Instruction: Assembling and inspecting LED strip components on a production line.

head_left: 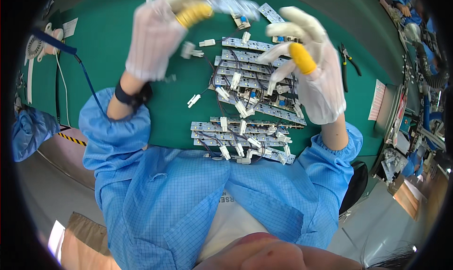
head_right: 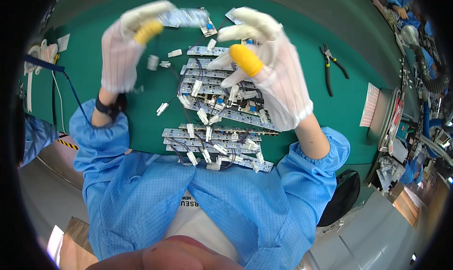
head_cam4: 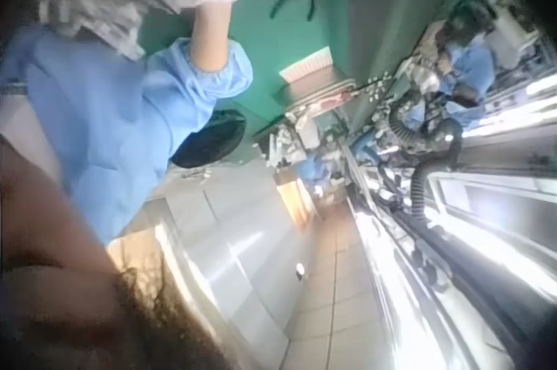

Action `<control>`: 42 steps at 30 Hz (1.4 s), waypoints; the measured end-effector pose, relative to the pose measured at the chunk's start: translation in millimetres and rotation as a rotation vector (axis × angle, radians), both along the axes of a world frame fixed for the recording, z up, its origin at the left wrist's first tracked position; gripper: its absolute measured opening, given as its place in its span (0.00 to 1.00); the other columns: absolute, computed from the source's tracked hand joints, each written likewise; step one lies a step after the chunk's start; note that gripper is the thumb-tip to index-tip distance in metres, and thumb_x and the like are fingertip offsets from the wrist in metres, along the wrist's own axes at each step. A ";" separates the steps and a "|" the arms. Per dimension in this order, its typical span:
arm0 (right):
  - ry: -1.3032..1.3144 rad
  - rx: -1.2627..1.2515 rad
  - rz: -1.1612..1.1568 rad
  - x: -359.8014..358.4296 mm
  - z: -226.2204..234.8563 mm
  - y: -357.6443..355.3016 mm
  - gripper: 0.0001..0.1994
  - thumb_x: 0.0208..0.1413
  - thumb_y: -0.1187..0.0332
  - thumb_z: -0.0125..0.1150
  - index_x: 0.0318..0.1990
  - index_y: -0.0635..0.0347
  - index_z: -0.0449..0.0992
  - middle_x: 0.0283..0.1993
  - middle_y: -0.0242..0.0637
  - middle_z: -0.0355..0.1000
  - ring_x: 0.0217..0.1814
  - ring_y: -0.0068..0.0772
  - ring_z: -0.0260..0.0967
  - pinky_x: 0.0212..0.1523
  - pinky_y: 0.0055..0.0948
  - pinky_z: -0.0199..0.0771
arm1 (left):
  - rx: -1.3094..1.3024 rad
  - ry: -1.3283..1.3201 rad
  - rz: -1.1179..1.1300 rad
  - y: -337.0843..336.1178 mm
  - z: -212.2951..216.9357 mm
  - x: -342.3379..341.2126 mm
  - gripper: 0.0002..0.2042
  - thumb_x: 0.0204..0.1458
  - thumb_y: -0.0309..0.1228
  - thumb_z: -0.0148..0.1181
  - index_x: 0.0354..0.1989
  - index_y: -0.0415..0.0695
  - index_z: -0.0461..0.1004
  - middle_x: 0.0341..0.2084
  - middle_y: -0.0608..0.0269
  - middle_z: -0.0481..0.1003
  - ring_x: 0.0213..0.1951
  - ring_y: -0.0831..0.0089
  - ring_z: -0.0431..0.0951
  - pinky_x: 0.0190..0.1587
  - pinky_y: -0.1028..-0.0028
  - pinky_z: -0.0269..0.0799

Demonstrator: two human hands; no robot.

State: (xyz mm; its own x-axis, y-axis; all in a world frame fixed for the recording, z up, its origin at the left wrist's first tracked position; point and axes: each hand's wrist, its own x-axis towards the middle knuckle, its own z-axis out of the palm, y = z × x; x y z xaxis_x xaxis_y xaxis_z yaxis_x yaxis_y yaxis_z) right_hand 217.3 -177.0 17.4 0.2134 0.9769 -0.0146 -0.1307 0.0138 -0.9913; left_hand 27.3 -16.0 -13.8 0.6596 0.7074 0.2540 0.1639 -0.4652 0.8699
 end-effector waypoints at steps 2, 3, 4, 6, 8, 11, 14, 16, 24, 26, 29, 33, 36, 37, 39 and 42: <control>-0.206 0.062 -0.124 -2.1 7.8 -0.4 0.34 0.55 0.54 0.59 0.61 0.69 0.58 0.48 0.45 0.70 0.41 0.37 0.75 0.34 0.22 0.77 | 0.982 0.356 0.050 34.8 -2.1 -7.6 0.14 0.52 0.24 0.55 0.48 0.43 0.76 0.43 0.66 0.78 0.48 0.72 0.75 0.49 0.75 0.70; -0.280 0.050 -0.123 -0.2 9.8 1.5 0.32 0.56 0.55 0.58 0.61 0.69 0.59 0.48 0.44 0.71 0.41 0.36 0.75 0.35 0.23 0.77 | 0.104 0.108 0.247 26.5 9.0 3.5 0.10 0.48 0.22 0.58 0.39 0.42 0.78 0.37 0.54 0.78 0.45 0.60 0.76 0.56 0.61 0.66; -0.355 0.039 -0.123 2.5 11.4 4.8 0.30 0.58 0.57 0.57 0.61 0.69 0.60 0.48 0.44 0.71 0.42 0.36 0.75 0.35 0.24 0.77 | 0.107 0.100 0.267 33.4 -5.0 -3.5 0.10 0.48 0.22 0.58 0.39 0.42 0.78 0.37 0.54 0.78 0.45 0.60 0.76 0.56 0.61 0.66; -0.472 0.010 -0.084 6.4 2.5 17.6 0.27 0.57 0.60 0.58 0.60 0.65 0.62 0.44 0.40 0.73 0.40 0.34 0.75 0.35 0.24 0.76 | 0.490 0.312 0.147 62.2 -56.6 -24.8 0.15 0.51 0.24 0.54 0.48 0.49 0.76 0.44 0.65 0.77 0.54 0.64 0.72 0.53 0.71 0.69; -0.433 0.755 0.292 48.9 -47.2 54.6 0.27 0.50 0.79 0.61 0.58 0.70 0.59 0.39 0.43 0.74 0.46 0.36 0.73 0.50 0.31 0.70 | 0.681 0.265 0.065 72.8 -65.6 -23.1 0.15 0.51 0.24 0.54 0.47 0.53 0.77 0.45 0.63 0.77 0.56 0.61 0.70 0.54 0.70 0.68; -1.423 0.168 -0.001 8.6 -16.2 85.2 0.18 0.47 0.70 0.61 0.47 0.66 0.69 0.44 0.55 0.72 0.39 0.49 0.74 0.40 0.39 0.75 | 0.742 0.302 0.148 69.8 -44.4 -18.2 0.16 0.51 0.23 0.54 0.48 0.52 0.76 0.46 0.63 0.76 0.54 0.61 0.72 0.53 0.69 0.68; -1.646 -0.104 0.032 -10.0 -34.5 107.0 0.18 0.46 0.69 0.61 0.45 0.66 0.72 0.40 0.51 0.74 0.38 0.48 0.75 0.41 0.37 0.75 | 0.668 0.235 0.215 67.1 -38.6 -13.2 0.16 0.51 0.24 0.55 0.49 0.51 0.76 0.48 0.61 0.75 0.52 0.61 0.73 0.52 0.71 0.69; -1.526 0.035 0.014 -0.9 -34.0 110.2 0.19 0.47 0.69 0.61 0.47 0.66 0.71 0.39 0.51 0.74 0.37 0.47 0.75 0.39 0.36 0.76 | 0.634 0.108 0.259 64.7 -35.5 -17.0 0.15 0.54 0.25 0.55 0.50 0.48 0.75 0.48 0.59 0.75 0.49 0.67 0.75 0.51 0.73 0.69; -0.100 0.064 -0.024 -20.0 25.1 17.9 0.26 0.53 0.63 0.64 0.55 0.69 0.64 0.42 0.43 0.71 0.41 0.37 0.75 0.42 0.29 0.79 | -0.102 -0.193 -0.400 -9.5 2.1 -3.9 0.38 0.49 0.54 0.60 0.61 0.35 0.61 0.45 0.60 0.76 0.49 0.73 0.73 0.57 0.69 0.62; -0.039 0.006 -0.111 -24.4 12.3 5.6 0.26 0.51 0.66 0.66 0.53 0.69 0.64 0.44 0.44 0.70 0.41 0.38 0.75 0.40 0.29 0.80 | -0.198 -0.151 -0.437 -30.1 4.7 -2.9 0.40 0.43 0.47 0.69 0.62 0.38 0.61 0.44 0.60 0.76 0.48 0.71 0.74 0.57 0.69 0.63; 0.037 -0.030 -0.084 -26.2 9.0 2.4 0.23 0.53 0.69 0.63 0.54 0.68 0.64 0.41 0.44 0.71 0.35 0.36 0.76 0.30 0.23 0.78 | 0.178 -0.044 -0.293 -36.5 -7.7 -6.0 0.37 0.36 0.39 0.73 0.58 0.41 0.67 0.45 0.59 0.76 0.43 0.69 0.76 0.50 0.72 0.68; -0.044 -0.055 -0.013 -17.1 0.5 4.5 0.22 0.54 0.69 0.61 0.55 0.68 0.64 0.30 0.44 0.73 0.25 0.33 0.75 0.22 0.20 0.74 | 0.293 -0.131 -0.257 -36.2 -9.1 -3.2 0.31 0.35 0.36 0.72 0.51 0.41 0.72 0.47 0.59 0.76 0.36 0.68 0.77 0.41 0.73 0.73; -0.005 -0.056 -0.028 -21.8 2.2 4.6 0.22 0.55 0.68 0.61 0.55 0.68 0.64 0.32 0.45 0.73 0.25 0.32 0.75 0.20 0.19 0.73 | 0.380 -0.238 -0.227 -34.9 -11.5 0.5 0.29 0.37 0.42 0.70 0.51 0.48 0.73 0.38 0.67 0.78 0.31 0.75 0.79 0.34 0.76 0.71; -0.048 -0.163 0.020 -21.2 14.6 5.4 0.25 0.54 0.68 0.63 0.57 0.67 0.62 0.34 0.44 0.74 0.33 0.33 0.76 0.31 0.23 0.76 | 0.440 -0.170 -0.199 -33.6 -10.7 -3.0 0.28 0.36 0.42 0.70 0.50 0.48 0.74 0.37 0.67 0.79 0.31 0.75 0.79 0.34 0.77 0.71; -0.382 0.053 -0.057 -13.2 1.0 10.6 0.27 0.53 0.68 0.64 0.58 0.67 0.61 0.35 0.43 0.74 0.39 0.34 0.75 0.38 0.27 0.75 | 0.479 -0.134 -0.161 -32.8 -1.9 -3.5 0.25 0.37 0.42 0.71 0.46 0.47 0.76 0.33 0.69 0.79 0.31 0.76 0.79 0.34 0.78 0.71; -0.664 0.266 -0.171 -8.1 -0.5 11.4 0.33 0.49 0.68 0.68 0.61 0.67 0.58 0.37 0.40 0.75 0.55 0.36 0.68 0.59 0.37 0.64 | 0.498 -0.123 -0.125 -32.0 -3.1 -6.9 0.24 0.36 0.40 0.72 0.44 0.46 0.78 0.33 0.67 0.79 0.32 0.75 0.79 0.34 0.78 0.71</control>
